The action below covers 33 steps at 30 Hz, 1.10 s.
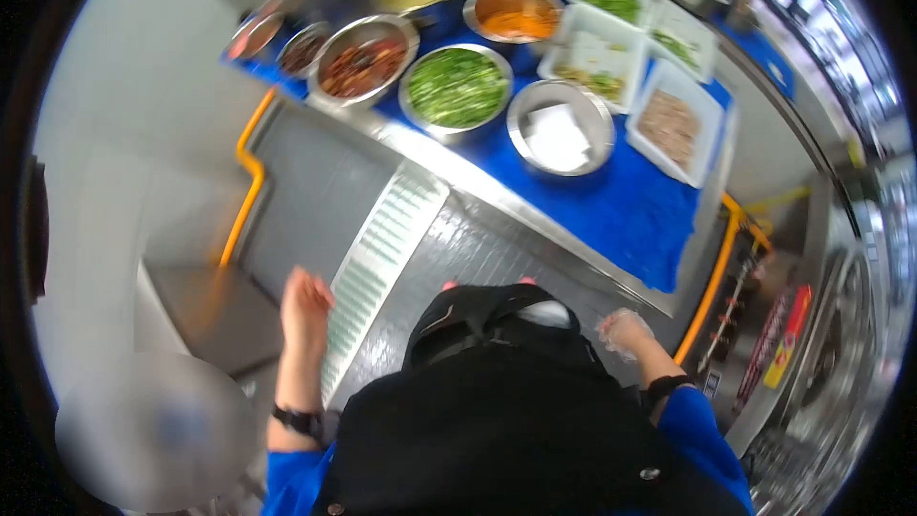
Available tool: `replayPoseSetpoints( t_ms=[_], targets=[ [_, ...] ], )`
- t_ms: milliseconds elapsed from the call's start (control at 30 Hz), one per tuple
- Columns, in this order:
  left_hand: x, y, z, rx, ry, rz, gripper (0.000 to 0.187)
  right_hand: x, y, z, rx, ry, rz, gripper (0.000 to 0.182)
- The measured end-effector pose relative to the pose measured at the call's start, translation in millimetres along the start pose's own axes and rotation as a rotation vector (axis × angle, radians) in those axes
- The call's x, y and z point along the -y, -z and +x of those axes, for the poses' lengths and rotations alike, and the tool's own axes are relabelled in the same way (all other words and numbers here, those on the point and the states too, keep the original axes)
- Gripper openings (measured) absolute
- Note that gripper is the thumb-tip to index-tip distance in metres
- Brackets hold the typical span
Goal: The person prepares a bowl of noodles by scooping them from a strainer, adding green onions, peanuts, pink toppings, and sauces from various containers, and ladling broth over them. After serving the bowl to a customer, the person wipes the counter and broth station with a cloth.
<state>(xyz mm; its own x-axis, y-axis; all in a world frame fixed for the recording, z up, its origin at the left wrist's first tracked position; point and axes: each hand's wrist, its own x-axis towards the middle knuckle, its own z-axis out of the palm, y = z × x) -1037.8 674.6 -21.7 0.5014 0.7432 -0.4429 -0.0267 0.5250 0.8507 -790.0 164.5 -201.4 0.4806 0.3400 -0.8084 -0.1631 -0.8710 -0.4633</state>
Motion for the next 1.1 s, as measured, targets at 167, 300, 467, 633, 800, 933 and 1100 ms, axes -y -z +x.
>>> replayPoseSetpoints(
  t_ms=[167, 300, 467, 633, 800, 933, 1100],
  targets=[
    [97, 13, -15, 0.155, 0.208, 0.309, 0.02, 57, -2, -39, -0.018, -0.161, 0.014, 0.005],
    [118, -14, -8, 0.33, 0.196, 0.49, 0.013, 57, -1, -35, -0.133, -0.072, 0.111, 0.009],
    [126, -57, 9, 0.407, 0.1, 0.519, 0.012, 80, 21, -48, -0.148, -0.11, -0.029, 0.012],
    [136, -96, 7, 0.363, 0.108, 0.542, 0.015, 51, 38, -50, -0.166, 0.006, 0.342, 0.018],
    [151, -119, 1, 0.307, 0.13, 0.538, 0.018, 54, 70, -42, -0.199, -0.013, 0.366, 0.015],
    [152, -123, -3, 0.296, 0.136, 0.537, 0.019, 70, 85, -41, -0.235, 0.071, 0.447, 0.014],
    [162, -103, 14, 0.271, 0.231, 0.598, 0.017, 93, 93, -15, -0.319, 0.316, 0.392, 0.016]
  ],
)
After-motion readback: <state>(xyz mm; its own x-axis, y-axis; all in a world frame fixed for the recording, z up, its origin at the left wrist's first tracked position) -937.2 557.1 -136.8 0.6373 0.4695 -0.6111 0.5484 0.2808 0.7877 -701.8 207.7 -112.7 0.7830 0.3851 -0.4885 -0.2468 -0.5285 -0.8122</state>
